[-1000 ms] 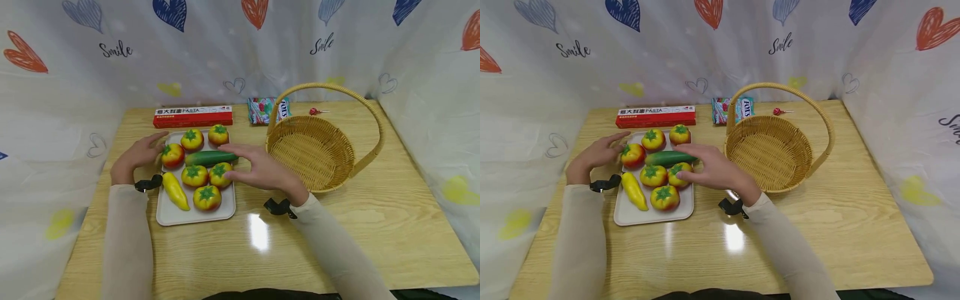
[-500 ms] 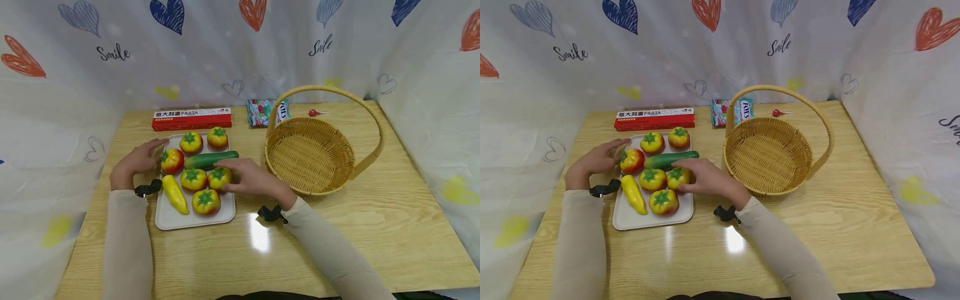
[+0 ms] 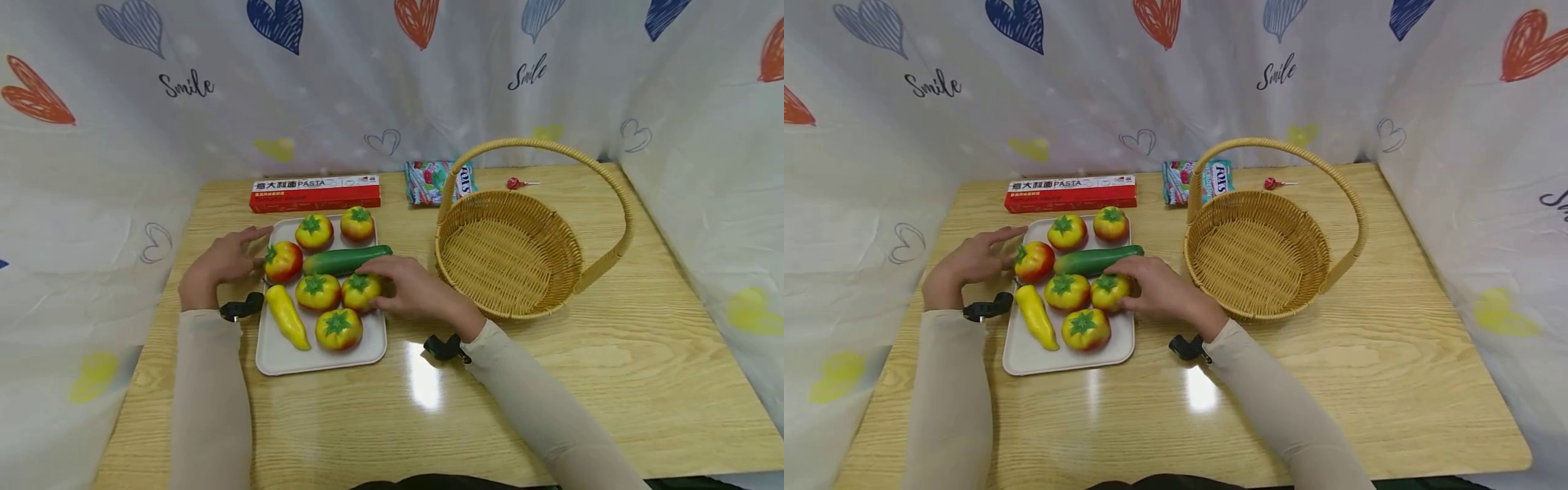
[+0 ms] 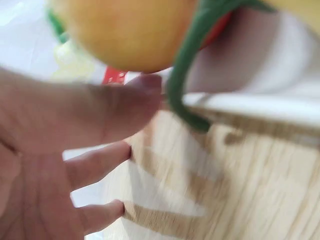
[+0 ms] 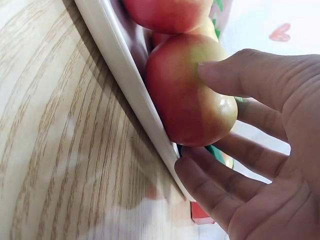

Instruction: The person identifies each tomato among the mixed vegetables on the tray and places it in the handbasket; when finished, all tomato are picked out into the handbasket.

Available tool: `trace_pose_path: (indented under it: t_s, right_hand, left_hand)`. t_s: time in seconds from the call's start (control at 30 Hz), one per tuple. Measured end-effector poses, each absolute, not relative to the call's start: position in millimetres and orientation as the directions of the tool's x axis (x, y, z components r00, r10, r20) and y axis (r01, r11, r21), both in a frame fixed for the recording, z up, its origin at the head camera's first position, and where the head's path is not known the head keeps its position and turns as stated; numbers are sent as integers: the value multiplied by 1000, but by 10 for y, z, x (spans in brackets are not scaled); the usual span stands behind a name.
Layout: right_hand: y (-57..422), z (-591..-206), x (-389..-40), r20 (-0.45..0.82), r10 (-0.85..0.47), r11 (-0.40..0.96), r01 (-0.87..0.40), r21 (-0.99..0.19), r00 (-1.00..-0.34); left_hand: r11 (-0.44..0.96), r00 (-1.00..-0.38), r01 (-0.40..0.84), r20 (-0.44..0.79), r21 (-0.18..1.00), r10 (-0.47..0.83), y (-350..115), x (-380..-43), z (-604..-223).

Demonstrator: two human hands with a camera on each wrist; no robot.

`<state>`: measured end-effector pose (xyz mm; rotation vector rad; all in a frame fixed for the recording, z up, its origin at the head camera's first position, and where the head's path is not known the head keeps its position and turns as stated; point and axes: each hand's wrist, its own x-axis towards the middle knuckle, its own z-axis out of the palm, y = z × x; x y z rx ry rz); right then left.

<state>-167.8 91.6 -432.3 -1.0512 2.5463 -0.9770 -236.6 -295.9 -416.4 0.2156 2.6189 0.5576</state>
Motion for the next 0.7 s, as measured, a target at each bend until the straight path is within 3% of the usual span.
trace_pose_path:
  t_s: [0.7]
  right_hand:
    - [905,-4294,-1654,26,-672,545,-518,-659,-740]
  left_hand:
    - [883,-889,-3,-406,468,212,-2986,-2332,-4192]
